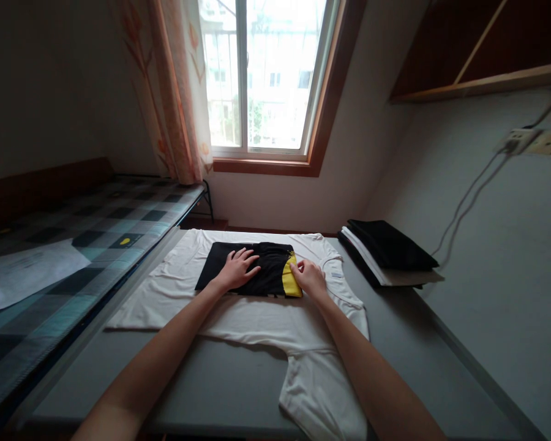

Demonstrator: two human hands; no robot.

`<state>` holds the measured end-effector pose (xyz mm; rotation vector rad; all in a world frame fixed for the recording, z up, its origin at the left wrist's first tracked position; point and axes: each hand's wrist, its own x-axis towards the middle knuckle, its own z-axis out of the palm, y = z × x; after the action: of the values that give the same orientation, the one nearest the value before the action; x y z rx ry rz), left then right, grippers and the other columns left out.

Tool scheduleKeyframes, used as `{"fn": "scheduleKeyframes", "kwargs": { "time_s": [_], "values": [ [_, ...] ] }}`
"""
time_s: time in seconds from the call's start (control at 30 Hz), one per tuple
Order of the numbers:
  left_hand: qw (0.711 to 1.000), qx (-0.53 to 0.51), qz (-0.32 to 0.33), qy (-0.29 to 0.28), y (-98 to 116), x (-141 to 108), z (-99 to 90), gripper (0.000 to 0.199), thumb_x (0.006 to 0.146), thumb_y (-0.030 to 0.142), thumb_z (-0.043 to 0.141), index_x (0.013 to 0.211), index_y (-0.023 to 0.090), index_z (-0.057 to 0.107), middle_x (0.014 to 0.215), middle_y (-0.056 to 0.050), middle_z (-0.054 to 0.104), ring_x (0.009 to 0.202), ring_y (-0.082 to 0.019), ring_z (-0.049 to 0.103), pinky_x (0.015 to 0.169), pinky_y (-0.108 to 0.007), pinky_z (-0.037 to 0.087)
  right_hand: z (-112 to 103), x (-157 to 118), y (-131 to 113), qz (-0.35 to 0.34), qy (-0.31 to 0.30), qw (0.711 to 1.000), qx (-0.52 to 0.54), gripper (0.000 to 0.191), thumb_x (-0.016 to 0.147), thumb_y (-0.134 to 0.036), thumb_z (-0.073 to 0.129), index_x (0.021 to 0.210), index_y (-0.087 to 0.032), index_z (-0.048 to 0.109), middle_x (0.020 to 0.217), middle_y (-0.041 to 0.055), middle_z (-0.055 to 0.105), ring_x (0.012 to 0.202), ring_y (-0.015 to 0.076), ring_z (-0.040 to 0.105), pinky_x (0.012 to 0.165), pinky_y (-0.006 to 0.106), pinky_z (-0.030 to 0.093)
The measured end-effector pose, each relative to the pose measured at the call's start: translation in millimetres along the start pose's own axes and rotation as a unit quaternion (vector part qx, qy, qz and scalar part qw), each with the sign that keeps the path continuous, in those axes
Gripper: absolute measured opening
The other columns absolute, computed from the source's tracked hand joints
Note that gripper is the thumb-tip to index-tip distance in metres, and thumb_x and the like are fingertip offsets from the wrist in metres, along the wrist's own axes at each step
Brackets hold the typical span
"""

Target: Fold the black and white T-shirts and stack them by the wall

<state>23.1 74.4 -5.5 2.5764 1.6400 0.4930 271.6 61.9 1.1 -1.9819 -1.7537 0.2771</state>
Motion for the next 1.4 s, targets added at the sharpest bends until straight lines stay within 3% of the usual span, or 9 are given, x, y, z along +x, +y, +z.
{"fn": "scheduleKeyframes", "kwargs": {
  "time_s": [0.2, 0.4, 0.67, 0.83, 0.9, 1.0, 1.1, 1.27, 1.4],
  "values": [
    [1.000, 0.014, 0.010, 0.002, 3, 1, 1.6, 0.045, 0.095, 0.052, 0.041, 0.135, 0.036, 0.054, 0.149, -0.005, 0.045, 0.140, -0.028, 0.033, 0.114, -0.052, 0.023, 6, 5, -1, -0.006, -0.001, 0.988, 0.152, 0.026, 0.087, -0.037, 0.052, 0.098, -0.016, 0.063, 0.091, 0.0103, 0.072, 0.083, 0.0216, 0.068, 0.072, 0.028, 0.047],
    [1.000, 0.011, 0.005, 0.002, 8, 1, 1.1, 0.045, 0.095, 0.051, 0.041, 0.134, 0.035, 0.055, 0.149, -0.006, 0.045, 0.140, -0.030, 0.033, 0.113, -0.053, 0.024, 11, 11, 3, 0.035, -0.019, 0.968, 0.248, 0.029, 0.082, -0.033, 0.060, 0.102, -0.014, 0.062, 0.089, 0.0128, 0.074, 0.080, 0.0228, 0.071, 0.066, 0.028, 0.051],
    [1.000, -0.008, 0.024, -0.006, 8, 1, -4.5, 0.051, 0.095, 0.052, 0.041, 0.142, 0.032, 0.046, 0.151, -0.006, 0.042, 0.140, -0.026, 0.036, 0.114, -0.046, 0.026, -6, 34, 34, 0.054, 0.002, 0.958, 0.283, 0.028, 0.078, -0.026, 0.064, 0.102, -0.012, 0.065, 0.086, 0.0110, 0.075, 0.077, 0.0212, 0.072, 0.061, 0.026, 0.054],
    [1.000, -0.001, 0.010, -0.007, 4, 2, -1.6, 0.050, 0.094, 0.054, 0.042, 0.139, 0.032, 0.049, 0.152, -0.004, 0.041, 0.141, -0.028, 0.032, 0.116, -0.049, 0.023, -10, 44, 58, 0.120, -0.015, 0.952, 0.281, 0.027, 0.074, -0.023, 0.069, 0.097, -0.009, 0.068, 0.079, 0.0117, 0.074, 0.072, 0.0214, 0.071, 0.058, 0.025, 0.054],
    [0.999, 0.009, -0.024, 0.019, 2, 2, -2.9, 0.050, 0.093, 0.053, 0.042, 0.137, 0.031, 0.051, 0.149, -0.006, 0.044, 0.140, -0.029, 0.034, 0.114, -0.049, 0.025, -8, 44, 60, 0.126, -0.015, 0.947, 0.296, 0.026, 0.075, -0.028, 0.070, 0.092, -0.008, 0.070, 0.078, 0.0125, 0.074, 0.070, 0.0217, 0.071, 0.056, 0.025, 0.054],
    [0.985, 0.047, -0.152, 0.062, -3, 2, -10.7, 0.048, 0.094, 0.049, 0.041, 0.133, 0.024, 0.054, 0.140, -0.013, 0.052, 0.129, -0.031, 0.045, 0.106, -0.048, 0.035, -7, 42, 58, 0.094, -0.036, 0.947, 0.306, 0.026, 0.076, -0.034, 0.068, 0.081, -0.008, 0.071, 0.074, 0.0121, 0.074, 0.066, 0.0215, 0.070, 0.052, 0.025, 0.051],
    [0.962, 0.070, -0.262, 0.039, -18, 2, -23.0, 0.051, 0.092, 0.048, 0.041, 0.130, 0.018, 0.055, 0.127, -0.017, 0.058, 0.115, -0.032, 0.055, 0.095, -0.044, 0.044, -10, 37, 53, 0.056, -0.043, 0.964, 0.258, 0.021, 0.075, -0.030, 0.068, 0.078, -0.010, 0.072, 0.072, 0.0100, 0.073, 0.065, 0.0203, 0.068, 0.051, 0.023, 0.047],
    [0.942, 0.092, -0.323, -0.002, -49, -3, -36.2, 0.058, 0.093, 0.054, 0.032, 0.124, 0.013, 0.058, 0.126, -0.023, 0.057, 0.118, -0.038, 0.052, 0.092, -0.050, 0.043, -15, 29, 44, 0.020, -0.004, 0.994, 0.108, 0.021, 0.077, -0.032, 0.065, 0.077, -0.013, 0.073, 0.072, 0.0090, 0.073, 0.067, 0.0201, 0.067, 0.054, 0.023, 0.043],
    [0.940, 0.093, -0.329, -0.013, -62, -7, -33.5, 0.059, 0.093, 0.052, 0.030, 0.129, 0.012, 0.056, 0.133, -0.023, 0.053, 0.121, -0.038, 0.049, 0.097, -0.052, 0.040, -16, 27, 39, 0.007, -0.006, 0.997, 0.083, 0.022, 0.081, -0.032, 0.061, 0.081, -0.013, 0.072, 0.078, 0.0097, 0.073, 0.071, 0.0203, 0.067, 0.058, 0.022, 0.043]
  ]
}}
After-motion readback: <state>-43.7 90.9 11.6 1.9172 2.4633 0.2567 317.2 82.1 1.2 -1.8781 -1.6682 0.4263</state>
